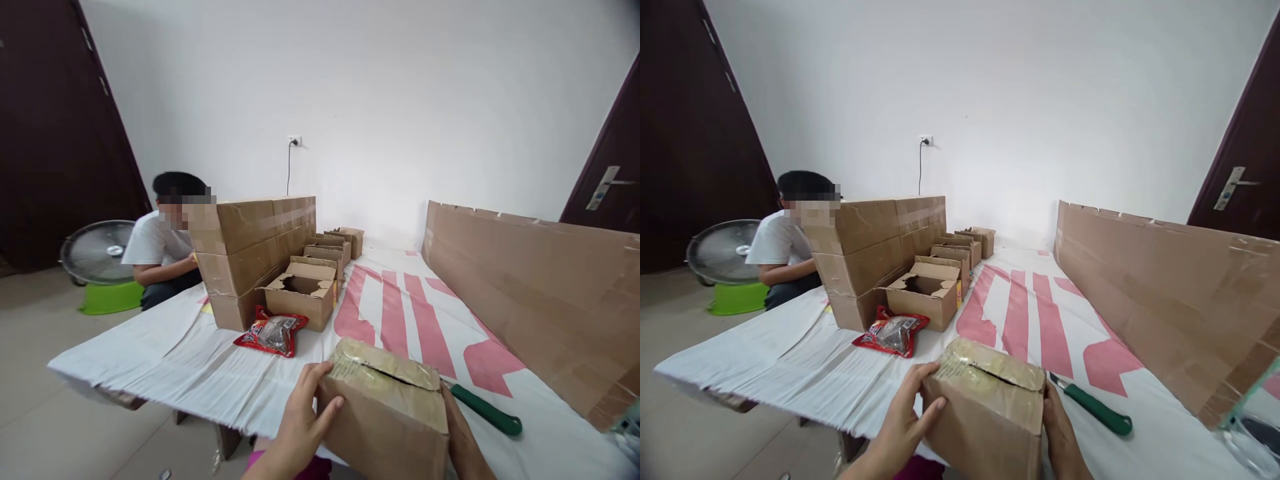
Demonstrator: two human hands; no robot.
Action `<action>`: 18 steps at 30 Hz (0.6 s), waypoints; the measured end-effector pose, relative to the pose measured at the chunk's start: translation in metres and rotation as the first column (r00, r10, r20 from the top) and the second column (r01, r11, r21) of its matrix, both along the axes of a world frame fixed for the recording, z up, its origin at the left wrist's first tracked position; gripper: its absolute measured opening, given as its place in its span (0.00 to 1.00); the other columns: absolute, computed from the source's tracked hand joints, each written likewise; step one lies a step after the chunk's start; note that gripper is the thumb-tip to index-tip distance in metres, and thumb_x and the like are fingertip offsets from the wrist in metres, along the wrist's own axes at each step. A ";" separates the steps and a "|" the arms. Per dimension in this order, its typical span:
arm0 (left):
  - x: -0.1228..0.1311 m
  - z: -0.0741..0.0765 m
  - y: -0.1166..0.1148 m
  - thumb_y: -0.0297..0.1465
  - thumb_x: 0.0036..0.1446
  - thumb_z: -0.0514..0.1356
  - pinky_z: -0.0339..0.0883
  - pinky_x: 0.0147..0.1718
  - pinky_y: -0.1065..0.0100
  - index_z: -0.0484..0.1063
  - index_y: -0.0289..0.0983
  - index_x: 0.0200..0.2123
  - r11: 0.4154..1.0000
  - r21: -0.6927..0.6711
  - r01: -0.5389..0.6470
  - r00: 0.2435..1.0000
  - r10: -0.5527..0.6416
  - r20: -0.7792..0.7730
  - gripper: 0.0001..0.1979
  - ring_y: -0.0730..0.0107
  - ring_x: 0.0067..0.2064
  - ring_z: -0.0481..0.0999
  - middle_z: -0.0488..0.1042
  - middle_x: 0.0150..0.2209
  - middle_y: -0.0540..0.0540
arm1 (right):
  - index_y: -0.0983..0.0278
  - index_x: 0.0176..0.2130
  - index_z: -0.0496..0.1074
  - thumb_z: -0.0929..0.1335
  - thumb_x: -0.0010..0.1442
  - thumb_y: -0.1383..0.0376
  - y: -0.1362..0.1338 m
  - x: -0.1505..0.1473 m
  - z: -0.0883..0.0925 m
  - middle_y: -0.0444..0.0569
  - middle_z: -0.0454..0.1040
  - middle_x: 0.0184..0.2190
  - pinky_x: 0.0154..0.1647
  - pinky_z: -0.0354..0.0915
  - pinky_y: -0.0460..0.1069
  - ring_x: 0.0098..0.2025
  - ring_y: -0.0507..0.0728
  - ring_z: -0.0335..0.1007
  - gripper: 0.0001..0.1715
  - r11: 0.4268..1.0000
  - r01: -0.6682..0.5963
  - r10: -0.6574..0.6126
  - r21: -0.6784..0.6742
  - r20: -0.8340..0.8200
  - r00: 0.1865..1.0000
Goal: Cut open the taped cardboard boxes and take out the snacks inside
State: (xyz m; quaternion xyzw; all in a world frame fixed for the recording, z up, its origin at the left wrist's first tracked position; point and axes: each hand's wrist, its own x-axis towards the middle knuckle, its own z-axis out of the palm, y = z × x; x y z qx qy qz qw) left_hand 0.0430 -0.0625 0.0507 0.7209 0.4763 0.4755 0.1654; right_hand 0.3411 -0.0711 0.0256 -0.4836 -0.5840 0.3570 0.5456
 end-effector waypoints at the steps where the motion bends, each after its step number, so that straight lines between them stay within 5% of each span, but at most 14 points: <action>1: -0.001 -0.002 -0.008 0.36 0.59 0.59 0.71 0.42 0.58 0.63 0.43 0.53 0.999 0.051 0.009 0.999 -0.007 -0.044 0.19 0.59 0.45 0.73 0.69 0.46 0.42 | 0.60 0.58 0.65 0.57 0.63 0.44 0.003 0.007 0.001 0.54 0.69 0.57 0.59 0.62 0.58 0.60 0.65 0.62 0.33 1.000 0.010 -0.010 0.000 0.042 0.999; 5: -0.003 -0.017 -0.023 0.28 0.57 0.59 0.70 0.47 0.59 0.63 0.45 0.51 0.967 0.256 0.008 0.991 0.026 -0.131 0.18 0.57 0.54 0.69 0.62 0.54 0.40 | 0.60 0.50 0.71 0.61 0.61 0.46 0.014 0.045 -0.004 0.55 0.73 0.53 0.51 0.69 0.57 0.54 0.64 0.69 0.27 0.980 0.177 -0.196 0.088 0.336 0.921; 9: 0.003 -0.037 -0.019 0.25 0.59 0.55 0.67 0.51 0.58 0.58 0.43 0.55 0.953 0.303 0.000 0.997 0.022 -0.067 0.21 0.58 0.60 0.63 0.58 0.58 0.38 | 0.61 0.44 0.75 0.64 0.57 0.51 0.020 0.093 -0.018 0.55 0.75 0.48 0.54 0.65 0.61 0.53 0.66 0.68 0.22 0.947 0.225 -0.320 0.227 0.672 0.668; 13: 0.009 -0.048 -0.012 0.25 0.59 0.54 0.65 0.53 0.56 0.55 0.42 0.56 0.948 0.319 0.026 1.000 -0.025 -0.008 0.23 0.57 0.61 0.61 0.56 0.58 0.38 | 0.62 0.48 0.74 0.61 0.56 0.59 0.015 0.123 -0.041 0.56 0.75 0.49 0.50 0.66 0.62 0.50 0.67 0.70 0.23 0.928 0.293 -0.340 0.229 0.843 0.417; 18: 0.012 -0.047 -0.010 0.24 0.58 0.53 0.64 0.53 0.53 0.54 0.43 0.57 0.938 0.344 0.036 0.998 -0.048 0.028 0.24 0.55 0.60 0.60 0.56 0.57 0.38 | 0.68 0.53 0.70 0.59 0.57 0.63 0.017 0.135 -0.054 0.59 0.74 0.47 0.52 0.65 0.58 0.49 0.65 0.70 0.27 0.939 0.283 -0.302 0.197 0.865 0.400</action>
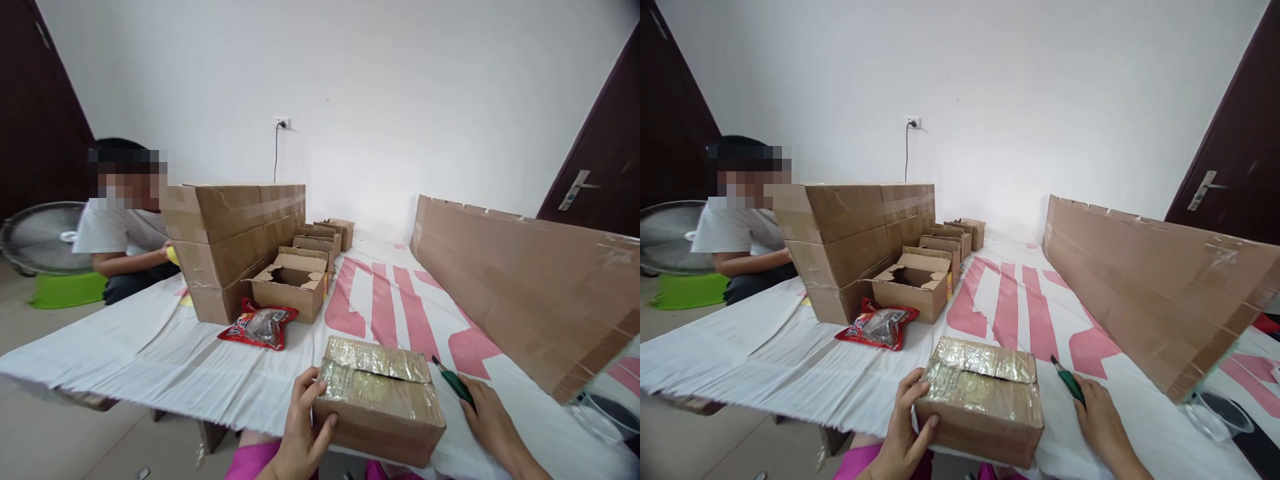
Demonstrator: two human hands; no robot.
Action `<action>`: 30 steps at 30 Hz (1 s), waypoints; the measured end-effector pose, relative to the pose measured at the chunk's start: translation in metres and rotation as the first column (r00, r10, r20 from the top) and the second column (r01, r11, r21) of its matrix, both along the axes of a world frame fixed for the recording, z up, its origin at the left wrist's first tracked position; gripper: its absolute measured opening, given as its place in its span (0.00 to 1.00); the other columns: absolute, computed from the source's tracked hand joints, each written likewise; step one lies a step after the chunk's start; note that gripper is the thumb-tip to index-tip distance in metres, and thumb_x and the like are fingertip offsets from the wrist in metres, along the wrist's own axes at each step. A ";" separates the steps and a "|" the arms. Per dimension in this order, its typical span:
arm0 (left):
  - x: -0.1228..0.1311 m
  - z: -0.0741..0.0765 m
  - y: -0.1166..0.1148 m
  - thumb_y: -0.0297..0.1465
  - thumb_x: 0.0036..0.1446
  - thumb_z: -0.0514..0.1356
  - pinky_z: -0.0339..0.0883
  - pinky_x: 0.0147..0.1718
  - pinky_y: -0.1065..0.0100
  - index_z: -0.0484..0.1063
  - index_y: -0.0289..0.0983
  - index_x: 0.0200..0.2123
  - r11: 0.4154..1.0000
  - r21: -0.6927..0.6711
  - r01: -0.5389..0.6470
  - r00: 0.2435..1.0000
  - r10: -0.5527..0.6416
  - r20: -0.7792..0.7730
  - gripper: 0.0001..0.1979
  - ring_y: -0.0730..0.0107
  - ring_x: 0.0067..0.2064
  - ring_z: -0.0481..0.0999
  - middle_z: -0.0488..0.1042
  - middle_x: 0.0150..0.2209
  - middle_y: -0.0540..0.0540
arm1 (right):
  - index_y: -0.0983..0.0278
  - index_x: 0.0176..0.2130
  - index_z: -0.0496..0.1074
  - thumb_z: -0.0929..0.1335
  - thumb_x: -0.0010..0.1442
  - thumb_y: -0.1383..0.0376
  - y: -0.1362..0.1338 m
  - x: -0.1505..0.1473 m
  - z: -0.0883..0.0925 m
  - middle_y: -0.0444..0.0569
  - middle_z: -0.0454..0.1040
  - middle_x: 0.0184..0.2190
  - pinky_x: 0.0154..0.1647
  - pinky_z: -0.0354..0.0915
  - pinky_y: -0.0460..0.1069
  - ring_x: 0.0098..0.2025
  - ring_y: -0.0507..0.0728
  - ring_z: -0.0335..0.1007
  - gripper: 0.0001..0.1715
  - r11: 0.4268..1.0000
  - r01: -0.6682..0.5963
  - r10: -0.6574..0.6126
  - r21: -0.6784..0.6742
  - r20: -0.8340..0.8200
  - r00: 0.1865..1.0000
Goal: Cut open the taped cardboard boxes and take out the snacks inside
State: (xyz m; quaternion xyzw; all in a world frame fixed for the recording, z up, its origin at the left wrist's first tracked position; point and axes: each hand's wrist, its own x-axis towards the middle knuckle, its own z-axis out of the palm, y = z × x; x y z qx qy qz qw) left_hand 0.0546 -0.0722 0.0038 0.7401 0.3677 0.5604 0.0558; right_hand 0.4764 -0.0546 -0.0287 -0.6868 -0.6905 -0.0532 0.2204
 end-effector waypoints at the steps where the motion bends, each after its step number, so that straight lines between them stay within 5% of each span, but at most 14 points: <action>1: 0.000 0.001 0.000 0.24 0.57 0.53 0.64 0.53 0.53 0.54 0.43 0.57 1.000 0.005 -0.001 1.000 0.001 0.006 0.24 0.55 0.60 0.60 0.56 0.57 0.38 | 0.68 0.53 0.69 0.60 0.56 0.63 0.003 0.002 0.002 0.59 0.74 0.48 0.53 0.64 0.58 0.50 0.65 0.70 0.27 1.000 0.006 -0.006 -0.030 -0.012 1.000; 5: 0.002 0.002 0.000 0.23 0.57 0.53 0.64 0.52 0.52 0.54 0.42 0.57 1.000 0.002 0.006 1.000 -0.006 0.011 0.24 0.54 0.60 0.59 0.55 0.57 0.37 | 0.70 0.51 0.68 0.61 0.54 0.61 0.022 0.003 0.035 0.61 0.73 0.49 0.53 0.65 0.58 0.51 0.66 0.70 0.27 0.992 -0.049 0.039 -0.114 -0.088 0.995; 9: 0.002 0.000 0.001 0.24 0.57 0.53 0.64 0.52 0.53 0.54 0.42 0.56 0.999 0.001 0.033 0.999 -0.033 0.016 0.24 0.55 0.60 0.59 0.55 0.57 0.37 | 0.66 0.56 0.61 0.59 0.60 0.59 0.027 -0.036 0.104 0.58 0.69 0.51 0.51 0.66 0.58 0.53 0.64 0.67 0.27 0.988 -0.106 0.120 0.112 -0.121 0.985; 12: 0.002 0.000 0.000 0.24 0.57 0.53 0.64 0.52 0.52 0.54 0.43 0.57 1.000 -0.002 0.026 0.999 -0.026 0.031 0.24 0.54 0.60 0.59 0.55 0.57 0.38 | 0.58 0.60 0.56 0.59 0.62 0.64 0.016 -0.087 0.155 0.54 0.65 0.54 0.47 0.69 0.54 0.52 0.60 0.68 0.27 0.939 -0.295 0.310 0.175 -0.061 0.949; 15: 0.003 0.002 -0.002 0.24 0.57 0.53 0.64 0.52 0.51 0.54 0.43 0.57 1.000 -0.017 0.020 0.999 -0.020 0.036 0.24 0.53 0.60 0.60 0.55 0.57 0.38 | 0.58 0.60 0.58 0.60 0.64 0.65 0.001 -0.135 0.188 0.54 0.67 0.50 0.40 0.70 0.51 0.44 0.57 0.71 0.25 0.823 -0.562 0.563 0.081 0.008 0.826; 19: 0.003 0.005 -0.005 0.24 0.57 0.53 0.64 0.52 0.50 0.54 0.44 0.57 0.999 -0.030 0.023 0.999 -0.022 0.041 0.24 0.52 0.60 0.60 0.56 0.57 0.38 | 0.62 0.58 0.63 0.58 0.67 0.64 -0.005 -0.179 0.204 0.54 0.74 0.43 0.43 0.68 0.51 0.42 0.58 0.72 0.21 0.711 -0.695 0.701 -0.106 0.030 0.713; 25: 0.004 0.005 -0.003 0.24 0.57 0.54 0.65 0.52 0.52 0.56 0.44 0.57 1.000 -0.009 0.020 0.998 -0.020 0.064 0.24 0.54 0.59 0.61 0.57 0.57 0.39 | 0.60 0.62 0.59 0.58 0.66 0.69 0.006 -0.214 0.212 0.50 0.77 0.37 0.37 0.63 0.48 0.38 0.57 0.73 0.26 0.726 -0.624 0.686 -0.289 0.235 0.689; 30: 0.003 0.005 -0.002 0.24 0.58 0.53 0.64 0.52 0.51 0.55 0.44 0.56 0.999 -0.025 0.024 0.998 -0.022 0.054 0.24 0.54 0.60 0.60 0.56 0.57 0.38 | 0.58 0.63 0.56 0.61 0.63 0.71 0.007 -0.225 0.212 0.50 0.76 0.35 0.34 0.59 0.48 0.36 0.58 0.72 0.31 0.741 -0.607 0.665 -0.285 0.433 0.608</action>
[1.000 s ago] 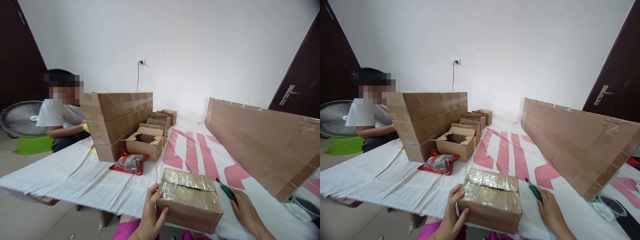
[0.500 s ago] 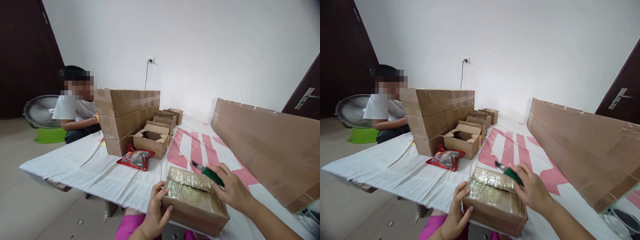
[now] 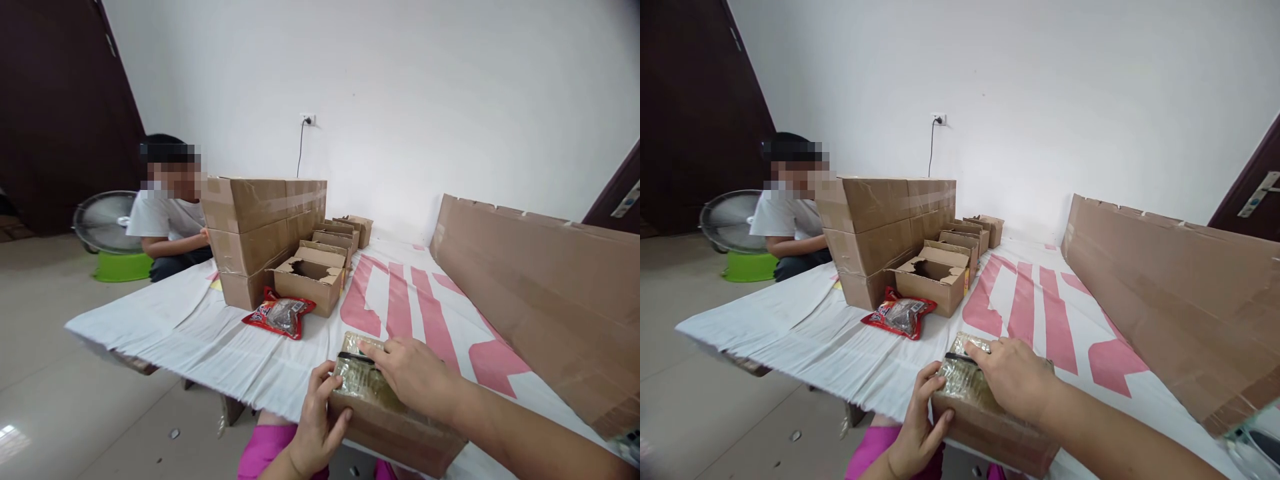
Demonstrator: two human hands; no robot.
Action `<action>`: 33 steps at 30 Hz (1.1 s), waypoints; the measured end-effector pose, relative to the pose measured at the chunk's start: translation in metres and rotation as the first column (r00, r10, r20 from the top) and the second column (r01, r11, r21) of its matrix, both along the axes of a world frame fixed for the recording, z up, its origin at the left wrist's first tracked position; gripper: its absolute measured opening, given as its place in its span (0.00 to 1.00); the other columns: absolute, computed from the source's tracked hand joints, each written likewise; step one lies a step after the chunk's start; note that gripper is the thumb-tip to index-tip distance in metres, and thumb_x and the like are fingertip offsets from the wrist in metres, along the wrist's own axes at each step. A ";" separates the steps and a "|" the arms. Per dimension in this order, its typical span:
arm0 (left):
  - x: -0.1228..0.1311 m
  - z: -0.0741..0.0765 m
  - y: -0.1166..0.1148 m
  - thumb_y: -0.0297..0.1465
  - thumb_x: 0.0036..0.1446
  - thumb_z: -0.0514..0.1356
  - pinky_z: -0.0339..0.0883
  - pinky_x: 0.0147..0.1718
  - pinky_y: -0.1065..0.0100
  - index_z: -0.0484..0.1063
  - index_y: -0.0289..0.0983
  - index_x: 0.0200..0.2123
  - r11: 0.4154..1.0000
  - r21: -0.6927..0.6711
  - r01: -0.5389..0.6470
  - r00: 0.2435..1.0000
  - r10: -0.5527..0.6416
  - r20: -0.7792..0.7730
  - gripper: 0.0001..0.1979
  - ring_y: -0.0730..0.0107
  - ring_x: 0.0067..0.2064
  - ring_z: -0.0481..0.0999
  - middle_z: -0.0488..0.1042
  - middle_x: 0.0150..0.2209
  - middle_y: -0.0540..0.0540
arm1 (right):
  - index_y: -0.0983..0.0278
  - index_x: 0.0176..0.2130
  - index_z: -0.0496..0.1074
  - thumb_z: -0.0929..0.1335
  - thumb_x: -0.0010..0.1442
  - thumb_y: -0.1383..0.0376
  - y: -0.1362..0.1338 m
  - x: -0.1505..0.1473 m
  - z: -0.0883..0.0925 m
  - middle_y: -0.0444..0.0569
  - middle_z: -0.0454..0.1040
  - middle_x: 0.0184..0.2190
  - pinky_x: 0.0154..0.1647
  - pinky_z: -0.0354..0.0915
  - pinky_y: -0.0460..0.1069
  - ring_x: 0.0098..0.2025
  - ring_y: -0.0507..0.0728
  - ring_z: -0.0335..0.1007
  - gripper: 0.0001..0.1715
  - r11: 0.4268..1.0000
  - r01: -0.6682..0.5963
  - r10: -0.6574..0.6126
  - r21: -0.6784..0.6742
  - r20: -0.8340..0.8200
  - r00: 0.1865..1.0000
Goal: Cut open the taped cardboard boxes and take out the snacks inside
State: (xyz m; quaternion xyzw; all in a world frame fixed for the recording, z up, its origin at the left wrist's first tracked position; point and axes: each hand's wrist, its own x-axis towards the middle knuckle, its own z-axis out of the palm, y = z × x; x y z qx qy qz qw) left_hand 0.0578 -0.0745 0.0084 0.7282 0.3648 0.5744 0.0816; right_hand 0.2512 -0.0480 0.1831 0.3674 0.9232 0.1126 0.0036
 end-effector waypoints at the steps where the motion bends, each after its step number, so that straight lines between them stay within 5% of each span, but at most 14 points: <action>1: 0.000 0.000 0.000 0.23 0.58 0.53 0.64 0.52 0.51 0.55 0.43 0.56 1.000 -0.003 0.001 1.000 -0.001 -0.007 0.24 0.54 0.60 0.60 0.56 0.57 0.38 | 0.58 0.63 0.56 0.61 0.61 0.72 -0.001 -0.001 0.000 0.50 0.76 0.35 0.33 0.58 0.48 0.36 0.58 0.72 0.31 1.000 0.002 -0.003 0.023 0.023 1.000; 15: -0.002 -0.003 -0.001 0.22 0.58 0.53 0.62 0.55 0.49 0.53 0.43 0.57 0.999 0.017 -0.030 0.995 0.031 -0.091 0.25 0.52 0.65 0.54 0.50 0.63 0.36 | 0.60 0.62 0.59 0.62 0.57 0.76 -0.013 0.005 0.004 0.54 0.77 0.35 0.31 0.61 0.50 0.36 0.61 0.74 0.35 0.997 0.078 -0.077 -0.003 0.145 0.986; 27: -0.005 -0.001 -0.001 0.23 0.59 0.52 0.63 0.54 0.50 0.53 0.43 0.58 1.000 0.001 0.000 0.996 0.000 -0.086 0.24 0.53 0.63 0.57 0.54 0.60 0.36 | 0.60 0.61 0.59 0.65 0.55 0.75 -0.014 0.010 0.004 0.52 0.76 0.33 0.31 0.58 0.49 0.35 0.59 0.72 0.35 0.998 0.025 -0.034 0.054 0.159 0.987; 33: -0.008 -0.001 -0.002 0.24 0.60 0.54 0.67 0.51 0.52 0.55 0.45 0.57 0.999 0.004 -0.040 0.996 0.040 -0.085 0.24 0.53 0.60 0.63 0.58 0.58 0.37 | 0.59 0.52 0.69 0.68 0.52 0.73 -0.012 0.027 0.000 0.52 0.78 0.32 0.27 0.57 0.48 0.32 0.60 0.72 0.28 0.998 0.031 -0.044 0.055 0.255 0.966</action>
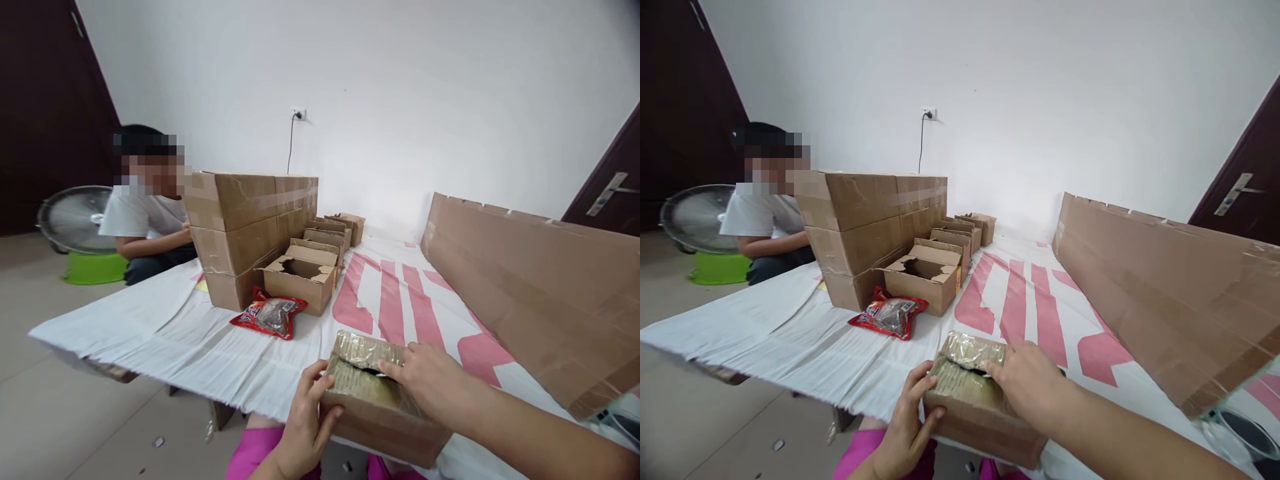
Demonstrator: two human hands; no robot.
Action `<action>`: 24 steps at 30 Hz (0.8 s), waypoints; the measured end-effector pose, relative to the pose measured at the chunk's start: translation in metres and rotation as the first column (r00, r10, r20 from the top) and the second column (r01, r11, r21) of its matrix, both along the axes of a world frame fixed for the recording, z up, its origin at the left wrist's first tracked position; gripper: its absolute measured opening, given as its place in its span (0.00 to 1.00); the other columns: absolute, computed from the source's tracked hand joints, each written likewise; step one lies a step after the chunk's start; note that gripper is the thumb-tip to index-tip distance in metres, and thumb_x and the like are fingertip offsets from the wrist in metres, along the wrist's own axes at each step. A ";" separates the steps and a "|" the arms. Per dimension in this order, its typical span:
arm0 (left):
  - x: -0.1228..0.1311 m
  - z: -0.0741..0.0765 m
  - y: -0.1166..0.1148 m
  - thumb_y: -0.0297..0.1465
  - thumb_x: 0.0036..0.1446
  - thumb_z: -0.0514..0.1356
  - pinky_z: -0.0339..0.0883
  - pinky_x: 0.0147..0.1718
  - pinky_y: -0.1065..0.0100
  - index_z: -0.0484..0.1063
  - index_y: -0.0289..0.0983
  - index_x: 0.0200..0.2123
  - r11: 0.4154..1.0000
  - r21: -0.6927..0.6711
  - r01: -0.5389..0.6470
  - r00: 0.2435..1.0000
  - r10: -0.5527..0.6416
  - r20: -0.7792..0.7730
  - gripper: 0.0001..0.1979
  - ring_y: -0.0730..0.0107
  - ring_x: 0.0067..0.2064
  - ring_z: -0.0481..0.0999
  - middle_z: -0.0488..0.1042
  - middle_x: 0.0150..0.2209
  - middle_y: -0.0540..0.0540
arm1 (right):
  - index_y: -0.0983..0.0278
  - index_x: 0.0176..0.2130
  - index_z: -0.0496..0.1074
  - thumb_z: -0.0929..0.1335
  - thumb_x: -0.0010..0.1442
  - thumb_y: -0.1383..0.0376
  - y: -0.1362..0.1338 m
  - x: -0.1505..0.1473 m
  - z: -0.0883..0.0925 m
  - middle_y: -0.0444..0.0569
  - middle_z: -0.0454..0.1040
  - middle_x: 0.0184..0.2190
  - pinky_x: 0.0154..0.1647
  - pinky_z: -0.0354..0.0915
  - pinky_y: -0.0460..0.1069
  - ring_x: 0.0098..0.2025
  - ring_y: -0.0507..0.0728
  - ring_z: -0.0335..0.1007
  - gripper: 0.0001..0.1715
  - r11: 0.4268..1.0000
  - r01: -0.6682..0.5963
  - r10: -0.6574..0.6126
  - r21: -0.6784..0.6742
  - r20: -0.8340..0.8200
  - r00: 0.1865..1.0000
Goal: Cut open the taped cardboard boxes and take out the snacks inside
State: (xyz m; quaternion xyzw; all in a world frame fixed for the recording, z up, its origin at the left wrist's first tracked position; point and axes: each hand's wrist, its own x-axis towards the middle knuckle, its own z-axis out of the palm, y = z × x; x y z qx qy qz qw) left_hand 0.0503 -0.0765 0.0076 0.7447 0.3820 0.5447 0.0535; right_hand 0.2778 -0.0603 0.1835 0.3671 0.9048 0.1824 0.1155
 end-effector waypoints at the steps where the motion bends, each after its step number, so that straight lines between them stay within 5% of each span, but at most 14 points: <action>1: 0.000 -0.001 0.000 0.24 0.60 0.54 0.67 0.51 0.52 0.55 0.45 0.57 1.000 -0.003 -0.001 1.000 0.001 0.001 0.23 0.53 0.60 0.63 0.58 0.58 0.37 | 0.59 0.51 0.71 0.68 0.52 0.73 0.000 0.004 0.000 0.52 0.78 0.32 0.27 0.56 0.48 0.31 0.59 0.72 0.26 1.000 -0.012 0.012 -0.011 0.002 1.000; 9: 0.000 -0.007 0.001 0.24 0.60 0.54 0.66 0.53 0.53 0.55 0.44 0.58 1.000 -0.009 0.001 1.000 0.000 0.023 0.24 0.54 0.61 0.61 0.57 0.59 0.37 | 0.59 0.53 0.68 0.67 0.47 0.78 -0.011 0.029 0.019 0.47 0.74 0.27 0.26 0.53 0.49 0.28 0.57 0.70 0.34 0.994 0.044 -0.038 0.101 -0.060 0.997; 14: 0.003 -0.005 0.000 0.24 0.60 0.53 0.65 0.54 0.53 0.55 0.44 0.58 1.000 -0.021 0.011 0.999 -0.010 0.048 0.24 0.56 0.62 0.60 0.56 0.59 0.38 | 0.61 0.56 0.66 0.64 0.59 0.74 -0.009 0.035 0.015 0.46 0.72 0.26 0.28 0.55 0.48 0.27 0.54 0.66 0.26 0.975 0.037 0.011 0.218 -0.214 0.977; 24: -0.003 -0.010 0.002 0.25 0.60 0.54 0.68 0.51 0.57 0.57 0.44 0.57 1.000 -0.002 -0.031 0.999 0.031 -0.015 0.22 0.56 0.60 0.63 0.58 0.58 0.38 | 0.59 0.55 0.67 0.65 0.61 0.69 -0.001 0.035 0.019 0.46 0.74 0.28 0.31 0.58 0.48 0.31 0.56 0.71 0.22 0.973 0.106 -0.048 0.205 -0.272 0.961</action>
